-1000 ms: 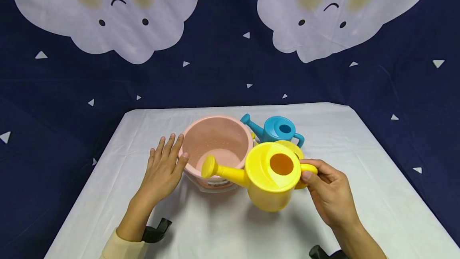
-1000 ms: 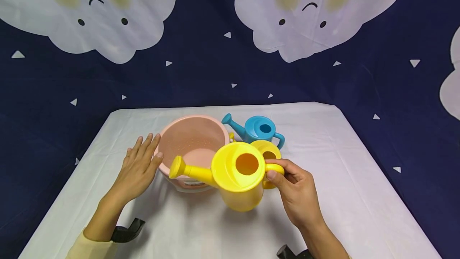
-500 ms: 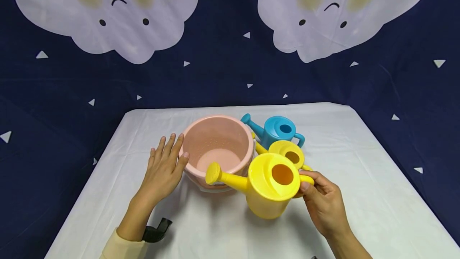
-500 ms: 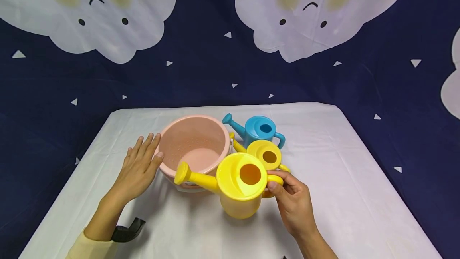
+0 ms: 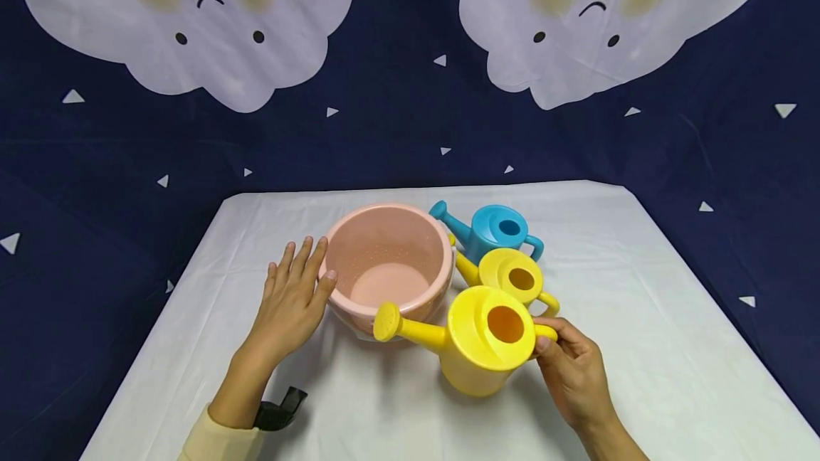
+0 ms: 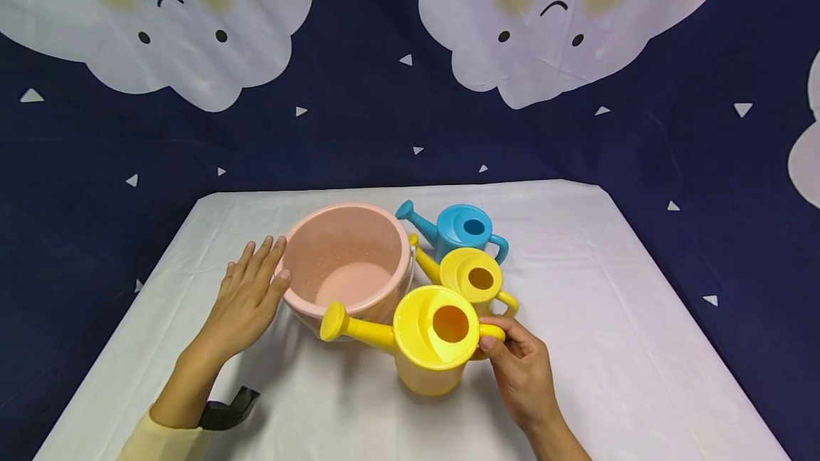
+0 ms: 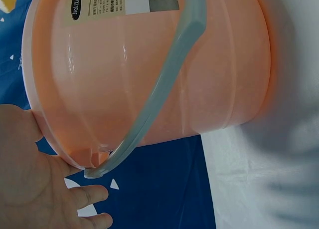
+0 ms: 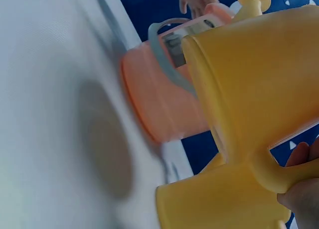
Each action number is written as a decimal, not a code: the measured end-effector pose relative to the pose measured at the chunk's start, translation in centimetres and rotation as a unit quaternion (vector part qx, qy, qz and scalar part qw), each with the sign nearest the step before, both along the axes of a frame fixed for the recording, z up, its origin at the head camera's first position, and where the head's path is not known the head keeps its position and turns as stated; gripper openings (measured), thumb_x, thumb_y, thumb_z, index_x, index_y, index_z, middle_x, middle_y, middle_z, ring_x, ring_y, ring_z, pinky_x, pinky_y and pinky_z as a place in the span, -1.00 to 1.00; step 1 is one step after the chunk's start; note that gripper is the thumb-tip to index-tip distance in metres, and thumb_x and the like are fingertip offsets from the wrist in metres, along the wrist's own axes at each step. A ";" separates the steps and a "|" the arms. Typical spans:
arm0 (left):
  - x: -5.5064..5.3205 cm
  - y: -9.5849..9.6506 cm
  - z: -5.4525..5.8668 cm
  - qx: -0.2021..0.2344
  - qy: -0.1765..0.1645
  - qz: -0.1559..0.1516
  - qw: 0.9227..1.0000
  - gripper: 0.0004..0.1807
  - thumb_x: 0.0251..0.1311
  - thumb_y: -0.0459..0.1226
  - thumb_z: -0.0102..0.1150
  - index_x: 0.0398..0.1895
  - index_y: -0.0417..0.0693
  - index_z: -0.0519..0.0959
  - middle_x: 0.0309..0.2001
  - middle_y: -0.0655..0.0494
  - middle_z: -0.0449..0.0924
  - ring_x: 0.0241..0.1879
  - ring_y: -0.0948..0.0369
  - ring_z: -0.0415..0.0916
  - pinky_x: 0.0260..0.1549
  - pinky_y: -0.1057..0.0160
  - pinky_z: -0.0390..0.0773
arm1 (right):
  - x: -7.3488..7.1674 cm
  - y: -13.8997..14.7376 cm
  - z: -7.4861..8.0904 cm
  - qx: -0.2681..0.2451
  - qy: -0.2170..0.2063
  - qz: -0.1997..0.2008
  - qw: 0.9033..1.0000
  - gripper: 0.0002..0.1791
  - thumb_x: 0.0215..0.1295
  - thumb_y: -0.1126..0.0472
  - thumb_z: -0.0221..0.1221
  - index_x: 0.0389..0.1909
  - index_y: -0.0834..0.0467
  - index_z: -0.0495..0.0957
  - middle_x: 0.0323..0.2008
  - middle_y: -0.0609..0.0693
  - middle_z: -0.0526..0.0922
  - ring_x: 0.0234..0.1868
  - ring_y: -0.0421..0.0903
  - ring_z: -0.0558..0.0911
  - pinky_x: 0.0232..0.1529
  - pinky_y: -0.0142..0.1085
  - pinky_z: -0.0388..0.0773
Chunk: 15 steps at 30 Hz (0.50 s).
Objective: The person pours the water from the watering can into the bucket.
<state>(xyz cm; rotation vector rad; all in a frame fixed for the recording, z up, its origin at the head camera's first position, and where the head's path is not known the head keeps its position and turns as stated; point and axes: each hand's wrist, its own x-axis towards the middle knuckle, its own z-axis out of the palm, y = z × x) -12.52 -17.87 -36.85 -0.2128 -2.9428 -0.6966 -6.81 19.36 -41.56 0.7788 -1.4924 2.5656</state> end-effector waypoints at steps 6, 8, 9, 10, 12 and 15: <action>0.0 0.0 0.1 0.002 0.000 0.000 1.000 -0.34 0.42 0.16 -0.48 0.51 0.16 -0.12 0.53 -0.07 -0.19 0.52 -0.07 -0.43 0.37 -0.30 -0.36 | 0.0 0.2 -1.0 0.019 -0.021 -0.006 1.000 -0.59 0.36 0.59 -0.24 0.03 0.30 0.50 -0.17 -0.06 0.60 -0.20 -0.24 0.58 -0.14 -0.46 0.56; 0.0 0.0 0.1 0.003 0.000 0.000 1.000 -0.34 0.42 0.16 -0.48 0.51 0.16 -0.12 0.53 -0.08 -0.19 0.52 -0.07 -0.43 0.36 -0.30 -0.36 | 0.1 0.2 -1.3 0.023 -0.024 -0.005 0.999 -0.59 0.36 0.59 -0.24 0.02 0.30 0.50 -0.18 -0.06 0.60 -0.20 -0.24 0.58 -0.14 -0.46 0.56; 0.0 0.0 0.1 0.003 0.000 0.000 1.000 -0.33 0.42 0.16 -0.48 0.51 0.16 -0.12 0.53 -0.08 -0.19 0.52 -0.07 -0.43 0.36 -0.30 -0.36 | 0.1 0.3 -1.5 0.024 -0.025 -0.004 0.999 -0.58 0.36 0.59 -0.25 0.02 0.29 0.50 -0.18 -0.07 0.60 -0.21 -0.24 0.58 -0.14 -0.46 0.56; 0.0 0.0 0.1 0.003 0.000 0.000 1.000 -0.33 0.42 0.16 -0.48 0.51 0.16 -0.12 0.53 -0.08 -0.19 0.52 -0.07 -0.43 0.37 -0.30 -0.36 | 0.1 0.3 -1.6 0.026 -0.025 -0.004 0.999 -0.58 0.36 0.60 -0.25 0.02 0.29 0.50 -0.19 -0.07 0.60 -0.21 -0.24 0.58 -0.14 -0.46 0.55; 0.0 0.0 0.1 0.003 0.000 0.001 1.000 -0.33 0.42 0.16 -0.48 0.51 0.17 -0.12 0.53 -0.07 -0.20 0.52 -0.07 -0.43 0.37 -0.30 -0.37 | 0.1 0.3 -1.9 0.028 -0.023 -0.002 0.999 -0.58 0.35 0.60 -0.26 0.02 0.31 0.49 -0.18 -0.06 0.60 -0.21 -0.24 0.57 -0.14 -0.45 0.55; 0.0 0.0 0.0 0.004 -0.002 0.001 1.000 -0.33 0.42 0.16 -0.48 0.51 0.17 -0.13 0.53 -0.07 -0.20 0.52 -0.07 -0.44 0.37 -0.30 -0.37 | 0.2 0.4 -2.3 0.028 -0.017 0.001 0.999 -0.58 0.35 0.61 -0.27 0.03 0.34 0.47 -0.16 -0.05 0.60 -0.19 -0.24 0.57 -0.13 -0.45 0.55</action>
